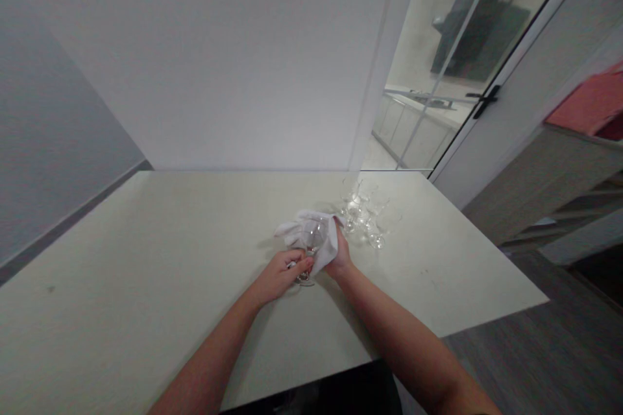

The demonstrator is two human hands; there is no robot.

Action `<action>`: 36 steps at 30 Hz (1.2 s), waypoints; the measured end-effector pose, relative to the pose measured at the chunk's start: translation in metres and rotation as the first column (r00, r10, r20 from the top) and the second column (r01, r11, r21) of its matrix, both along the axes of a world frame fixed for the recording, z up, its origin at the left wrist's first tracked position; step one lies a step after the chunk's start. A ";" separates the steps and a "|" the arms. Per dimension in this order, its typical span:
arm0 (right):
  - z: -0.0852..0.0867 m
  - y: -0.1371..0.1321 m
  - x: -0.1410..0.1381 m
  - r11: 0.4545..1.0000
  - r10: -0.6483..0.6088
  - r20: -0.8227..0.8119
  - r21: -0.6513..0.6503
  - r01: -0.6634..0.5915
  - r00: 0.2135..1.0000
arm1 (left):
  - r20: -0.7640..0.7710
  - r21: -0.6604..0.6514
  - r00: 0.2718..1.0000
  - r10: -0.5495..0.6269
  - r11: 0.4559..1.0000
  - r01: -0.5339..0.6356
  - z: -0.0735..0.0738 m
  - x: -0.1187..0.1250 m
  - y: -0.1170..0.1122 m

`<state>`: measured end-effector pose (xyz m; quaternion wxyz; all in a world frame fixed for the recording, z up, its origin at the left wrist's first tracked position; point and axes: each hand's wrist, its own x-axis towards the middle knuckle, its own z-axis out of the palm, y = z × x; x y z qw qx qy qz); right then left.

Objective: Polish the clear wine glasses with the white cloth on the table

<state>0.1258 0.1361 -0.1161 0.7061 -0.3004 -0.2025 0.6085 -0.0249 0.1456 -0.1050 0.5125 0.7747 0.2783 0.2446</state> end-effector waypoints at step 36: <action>0.005 -0.007 0.003 0.973 0.230 -0.026 -0.027 -0.230 0.973 | 0.029 -0.134 0.995 -0.098 0.986 0.101 -0.001 0.000 -0.002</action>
